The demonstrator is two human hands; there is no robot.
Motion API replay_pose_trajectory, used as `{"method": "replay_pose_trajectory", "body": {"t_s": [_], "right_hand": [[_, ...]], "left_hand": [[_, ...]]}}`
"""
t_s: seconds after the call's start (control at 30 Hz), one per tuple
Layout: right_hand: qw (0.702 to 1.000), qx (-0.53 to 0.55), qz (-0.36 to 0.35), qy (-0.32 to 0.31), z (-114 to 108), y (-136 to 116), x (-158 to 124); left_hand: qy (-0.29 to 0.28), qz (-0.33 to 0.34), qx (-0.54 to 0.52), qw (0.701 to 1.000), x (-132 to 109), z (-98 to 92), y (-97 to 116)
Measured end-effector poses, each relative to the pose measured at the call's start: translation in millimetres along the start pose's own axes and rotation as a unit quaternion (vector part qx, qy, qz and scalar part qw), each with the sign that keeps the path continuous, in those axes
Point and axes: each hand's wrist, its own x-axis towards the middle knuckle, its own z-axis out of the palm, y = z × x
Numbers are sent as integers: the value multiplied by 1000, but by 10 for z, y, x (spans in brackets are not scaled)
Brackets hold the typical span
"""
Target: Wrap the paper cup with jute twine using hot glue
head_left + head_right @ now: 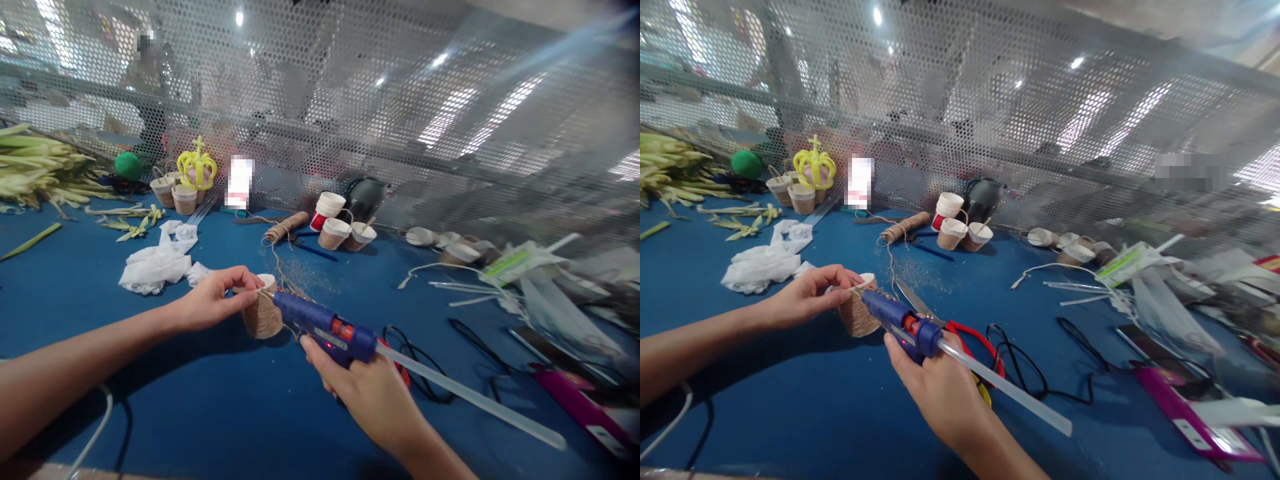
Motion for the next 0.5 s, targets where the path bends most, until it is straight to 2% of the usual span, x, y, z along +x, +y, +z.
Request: {"method": "replay_pose_trajectory", "body": {"t_s": [0.17, 0.33, 0.5], "right_hand": [[1000, 18, -3, -13, -35, -69, 25], [997, 43, 64, -28, -85, -87, 26], [993, 84, 78, -37, -123, -99, 68]], "left_hand": [[-9, 1, -17, 1000, -4, -2, -2], [-18, 6, -28, 999, -6, -9, -7], [-23, -1, -47, 999, -15, -22, -10]]}}
